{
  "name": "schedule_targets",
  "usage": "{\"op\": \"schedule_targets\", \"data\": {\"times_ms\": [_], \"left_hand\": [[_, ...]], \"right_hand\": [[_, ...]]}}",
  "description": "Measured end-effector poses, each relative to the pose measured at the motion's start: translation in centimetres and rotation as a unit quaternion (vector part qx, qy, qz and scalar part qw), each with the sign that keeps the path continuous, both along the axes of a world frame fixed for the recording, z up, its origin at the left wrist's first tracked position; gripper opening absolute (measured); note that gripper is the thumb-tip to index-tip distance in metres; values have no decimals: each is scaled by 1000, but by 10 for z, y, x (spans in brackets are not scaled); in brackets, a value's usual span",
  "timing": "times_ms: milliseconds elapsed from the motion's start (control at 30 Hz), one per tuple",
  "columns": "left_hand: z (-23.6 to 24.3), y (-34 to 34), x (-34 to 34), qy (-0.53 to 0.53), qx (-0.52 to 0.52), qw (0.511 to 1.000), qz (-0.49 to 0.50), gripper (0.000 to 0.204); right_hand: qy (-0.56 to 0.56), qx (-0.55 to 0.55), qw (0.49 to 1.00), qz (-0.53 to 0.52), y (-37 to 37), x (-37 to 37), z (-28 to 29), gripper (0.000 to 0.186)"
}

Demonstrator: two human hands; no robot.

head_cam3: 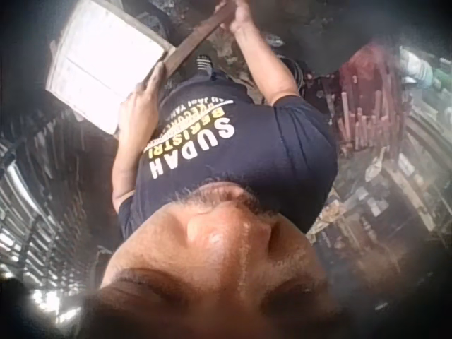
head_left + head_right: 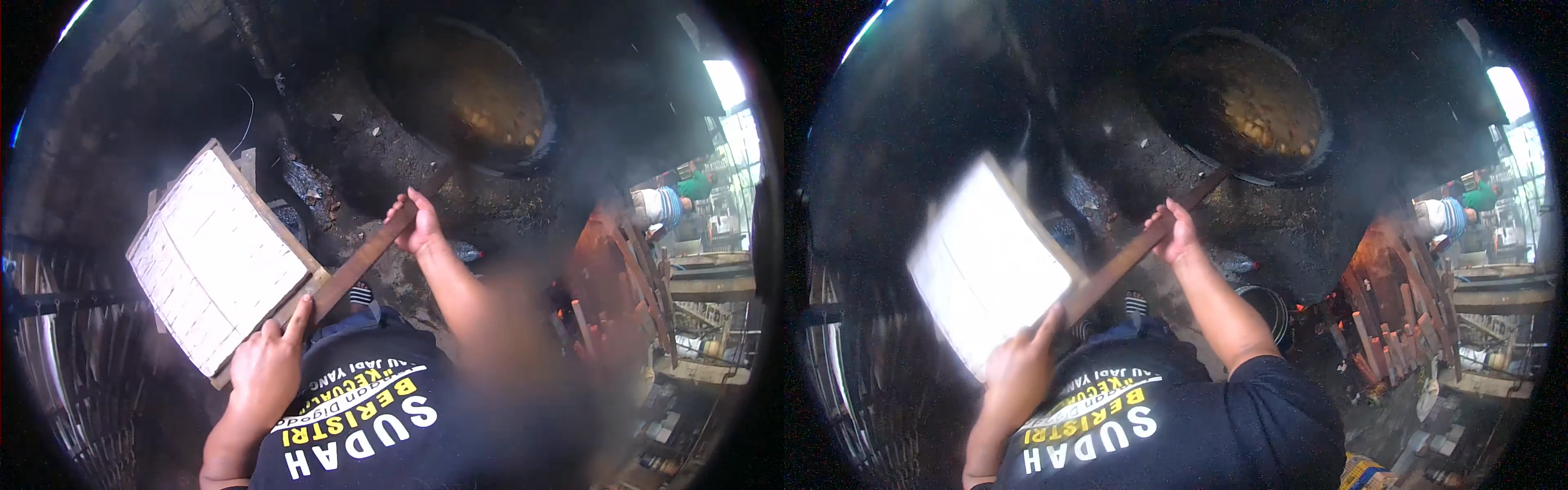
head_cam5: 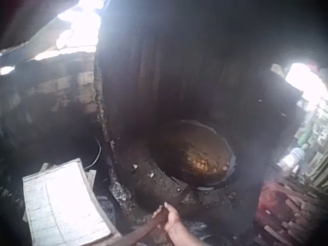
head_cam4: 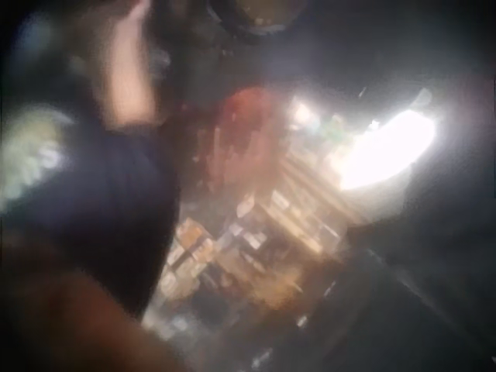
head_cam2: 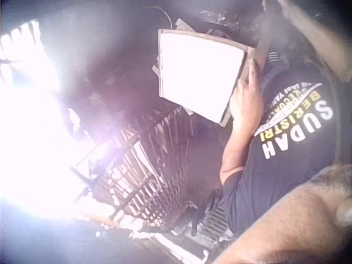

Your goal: The person deep fries tofu in a large outdoor vat using a long-handled scoop and then transfers the cooked tofu into plastic crates by hand.

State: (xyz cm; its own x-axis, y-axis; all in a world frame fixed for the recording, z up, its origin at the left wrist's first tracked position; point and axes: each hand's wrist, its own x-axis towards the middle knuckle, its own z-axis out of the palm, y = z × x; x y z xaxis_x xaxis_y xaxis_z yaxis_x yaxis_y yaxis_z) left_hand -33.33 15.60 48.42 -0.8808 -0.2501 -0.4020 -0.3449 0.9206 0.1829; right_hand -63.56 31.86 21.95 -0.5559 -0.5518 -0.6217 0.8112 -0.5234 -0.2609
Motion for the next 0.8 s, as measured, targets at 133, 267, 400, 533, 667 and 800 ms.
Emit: {"op": "schedule_targets", "data": {"times_ms": [133, 267, 400, 533, 667, 800], "left_hand": [[-29, -11, -3, -16, 91, 994, 50, 64], [-44, -28, 11, -15, 120, 992, 42, 73], [5, -27, 28, -55, 123, 988, 74, 71], [59, -24, 28, -44, 183, 980, 65, 72], [32, -14, -24, -27, 224, 971, 83, 66], [-71, 3, -76, -13, 204, 977, 54, 65]], "right_hand": [[-36, 139, 988, 52, 17, -10, 0, 24], [-46, 193, 976, 85, 15, -7, 3, 25], [-42, 134, 986, 92, 0, 16, 13, 25], [-43, 65, 992, 97, -11, 27, 45, 28], [36, 3, 998, 42, -11, -16, 1, 38], [70, 14, 995, -76, -7, -41, -33, 57]]}}
